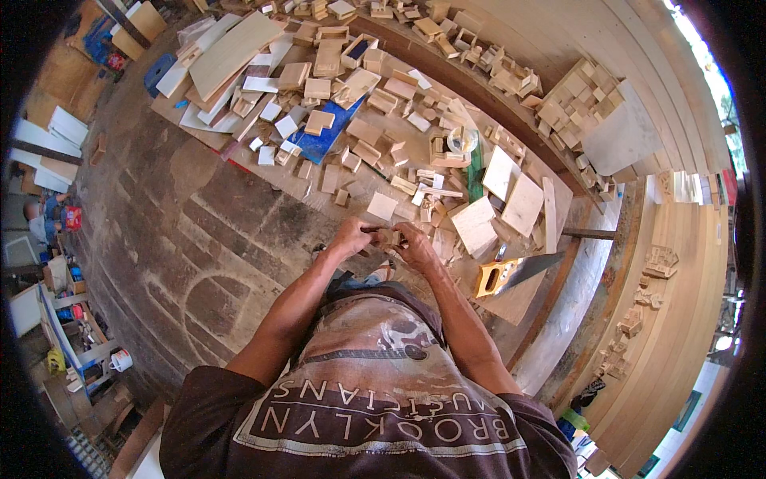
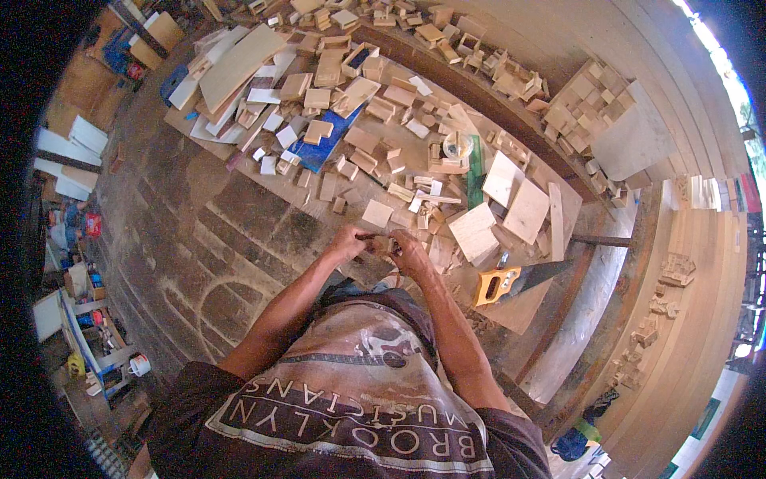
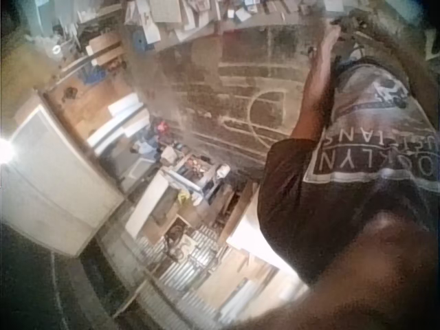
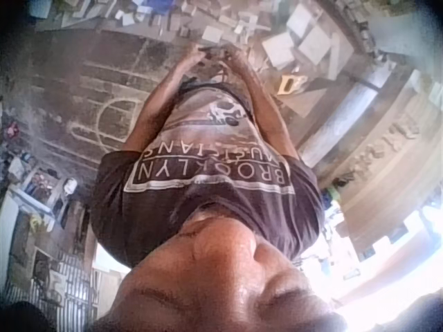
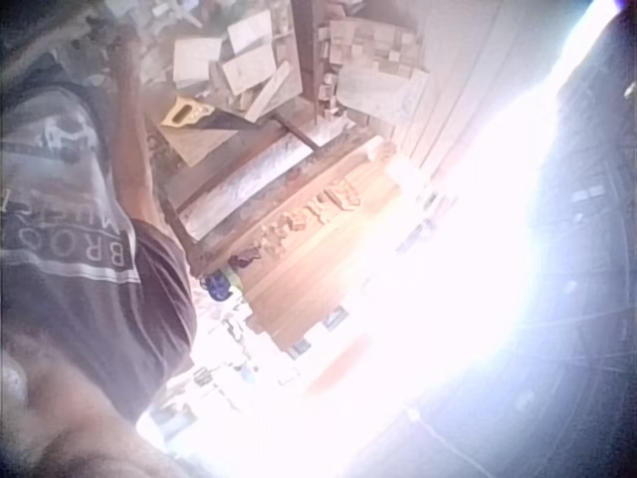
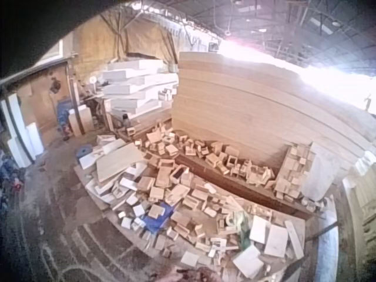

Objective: The person assembles small wooden boxes by applying glue to the edges and joining the pieces together by hand.

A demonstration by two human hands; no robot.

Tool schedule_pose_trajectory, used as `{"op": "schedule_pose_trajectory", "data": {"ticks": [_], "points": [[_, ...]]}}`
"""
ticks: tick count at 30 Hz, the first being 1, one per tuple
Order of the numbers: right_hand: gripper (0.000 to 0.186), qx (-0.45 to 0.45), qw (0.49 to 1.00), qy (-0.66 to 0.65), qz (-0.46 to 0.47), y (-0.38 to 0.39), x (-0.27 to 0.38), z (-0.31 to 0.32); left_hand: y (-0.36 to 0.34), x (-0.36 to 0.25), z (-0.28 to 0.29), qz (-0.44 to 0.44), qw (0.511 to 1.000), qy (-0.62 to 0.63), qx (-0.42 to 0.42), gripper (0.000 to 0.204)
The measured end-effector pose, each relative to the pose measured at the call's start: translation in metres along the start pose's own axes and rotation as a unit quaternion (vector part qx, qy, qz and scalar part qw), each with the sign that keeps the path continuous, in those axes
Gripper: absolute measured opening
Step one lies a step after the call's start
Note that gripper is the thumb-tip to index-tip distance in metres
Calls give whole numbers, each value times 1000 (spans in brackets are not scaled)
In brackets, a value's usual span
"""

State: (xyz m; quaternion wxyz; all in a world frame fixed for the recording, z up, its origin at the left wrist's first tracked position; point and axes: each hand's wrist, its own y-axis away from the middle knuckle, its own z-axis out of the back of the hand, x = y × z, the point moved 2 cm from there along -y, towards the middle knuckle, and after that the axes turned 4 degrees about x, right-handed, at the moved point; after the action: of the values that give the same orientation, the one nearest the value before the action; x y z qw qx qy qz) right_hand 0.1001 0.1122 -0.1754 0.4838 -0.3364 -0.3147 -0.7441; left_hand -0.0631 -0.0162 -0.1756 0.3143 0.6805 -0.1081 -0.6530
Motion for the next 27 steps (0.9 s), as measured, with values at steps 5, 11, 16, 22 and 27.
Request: {"op": "schedule_pose_trajectory", "data": {"ticks": [5, 11, 16, 22, 27], "points": [[43, -23, 999, -22, 8, -1, 9, 4, -3, 2, 0, -3, 1000, 20, 0, 26], [44, -32, 999, -15, 32, -2, 12, 6, 2, -7, -1, 15, 1000, -2, -10, 29], [43, -22, 1000, -12, 18, -1, 15, 7, 3, -8, 1, 9, 999, -27, -18, 27], [43, -33, 999, -22, 25, -1, 9, 3, -2, 1, 0, -111, 990, -79, -42, 28], [42, -26, 999, -17, 6, -1, -1, -1, 4, -2, -6, -133, 985, -86, -69, 26]]}}
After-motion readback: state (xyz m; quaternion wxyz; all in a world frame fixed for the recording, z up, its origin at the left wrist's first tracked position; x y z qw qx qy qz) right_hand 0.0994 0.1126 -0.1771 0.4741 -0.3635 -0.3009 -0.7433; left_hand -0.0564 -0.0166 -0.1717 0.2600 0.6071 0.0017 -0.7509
